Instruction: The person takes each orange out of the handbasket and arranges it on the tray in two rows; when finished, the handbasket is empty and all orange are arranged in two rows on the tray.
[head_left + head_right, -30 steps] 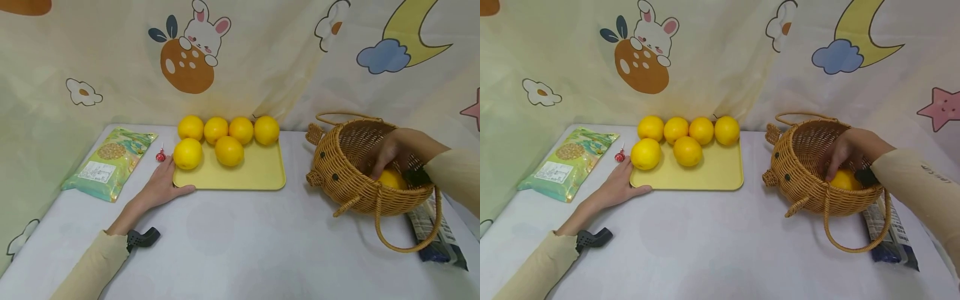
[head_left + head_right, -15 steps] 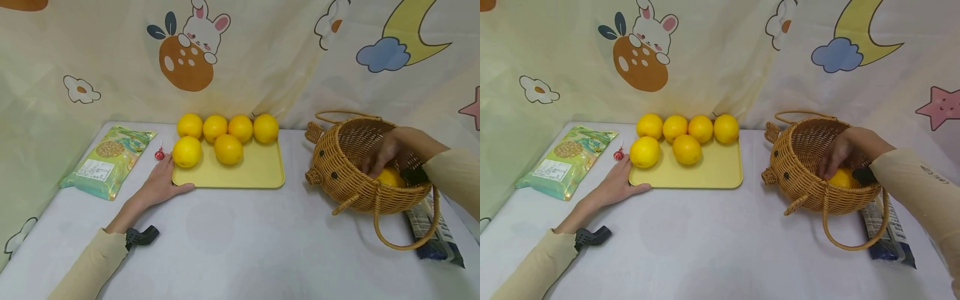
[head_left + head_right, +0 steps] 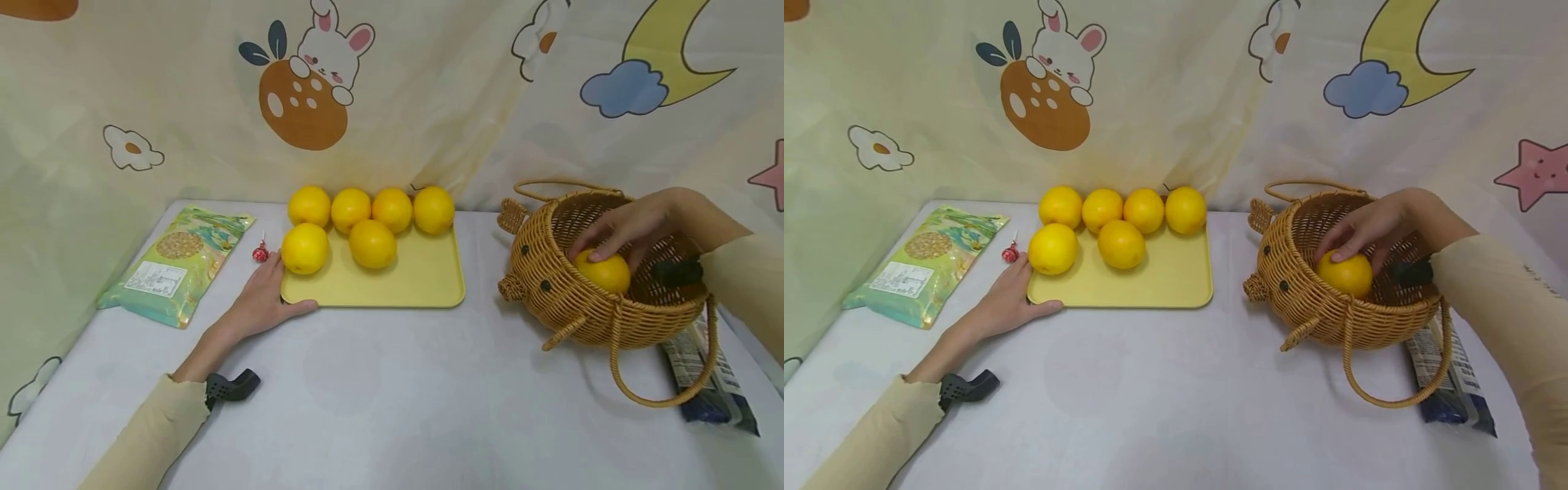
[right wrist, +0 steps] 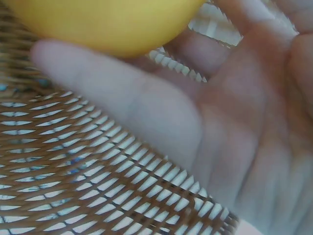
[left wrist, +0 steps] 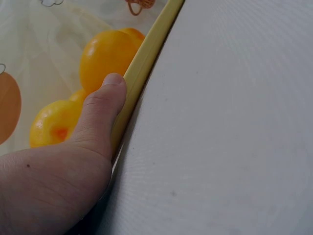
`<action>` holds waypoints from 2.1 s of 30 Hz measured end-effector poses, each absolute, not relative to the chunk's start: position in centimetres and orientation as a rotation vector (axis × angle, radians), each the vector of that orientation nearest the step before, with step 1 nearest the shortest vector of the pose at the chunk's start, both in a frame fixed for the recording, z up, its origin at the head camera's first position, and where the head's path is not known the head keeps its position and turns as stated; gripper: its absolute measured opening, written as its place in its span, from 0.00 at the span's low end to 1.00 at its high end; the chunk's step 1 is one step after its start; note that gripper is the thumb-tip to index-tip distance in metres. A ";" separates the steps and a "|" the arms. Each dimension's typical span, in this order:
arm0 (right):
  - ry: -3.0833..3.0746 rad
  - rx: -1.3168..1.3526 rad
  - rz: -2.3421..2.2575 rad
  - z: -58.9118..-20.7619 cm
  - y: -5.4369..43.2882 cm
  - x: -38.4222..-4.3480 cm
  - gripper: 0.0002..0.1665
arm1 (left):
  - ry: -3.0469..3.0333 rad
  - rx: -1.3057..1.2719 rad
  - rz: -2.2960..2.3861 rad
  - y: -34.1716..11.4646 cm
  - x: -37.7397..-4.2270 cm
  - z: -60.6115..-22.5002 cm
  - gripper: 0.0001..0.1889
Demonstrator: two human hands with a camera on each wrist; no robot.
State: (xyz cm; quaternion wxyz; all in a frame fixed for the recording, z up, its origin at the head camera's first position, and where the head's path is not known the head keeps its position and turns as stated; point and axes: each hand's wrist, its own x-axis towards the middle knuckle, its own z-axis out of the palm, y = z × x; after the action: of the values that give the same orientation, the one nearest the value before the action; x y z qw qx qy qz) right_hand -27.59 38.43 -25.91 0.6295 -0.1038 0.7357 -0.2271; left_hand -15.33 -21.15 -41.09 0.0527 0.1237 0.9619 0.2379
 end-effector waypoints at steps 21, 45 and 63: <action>2.166 -0.868 -1.070 -18.8 39.3 -27.6 0.28 | 2.918 0.345 0.715 -21.5 -15.4 -40.2 0.61; 1.962 -0.825 -0.824 -22.2 18.0 -30.9 0.26 | 2.940 0.391 0.734 -21.1 -15.1 -41.1 0.60; 1.666 -0.889 -1.250 -24.3 13.2 -31.1 0.31 | 2.934 0.375 0.726 -21.0 -15.0 -41.1 0.60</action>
State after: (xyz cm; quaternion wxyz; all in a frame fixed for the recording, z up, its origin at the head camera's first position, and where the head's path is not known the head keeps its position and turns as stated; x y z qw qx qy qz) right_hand -31.14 13.18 -24.31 0.4249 -0.3553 0.6660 -0.4997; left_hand -15.04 -21.05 -41.06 0.0480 0.1230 0.9622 0.2382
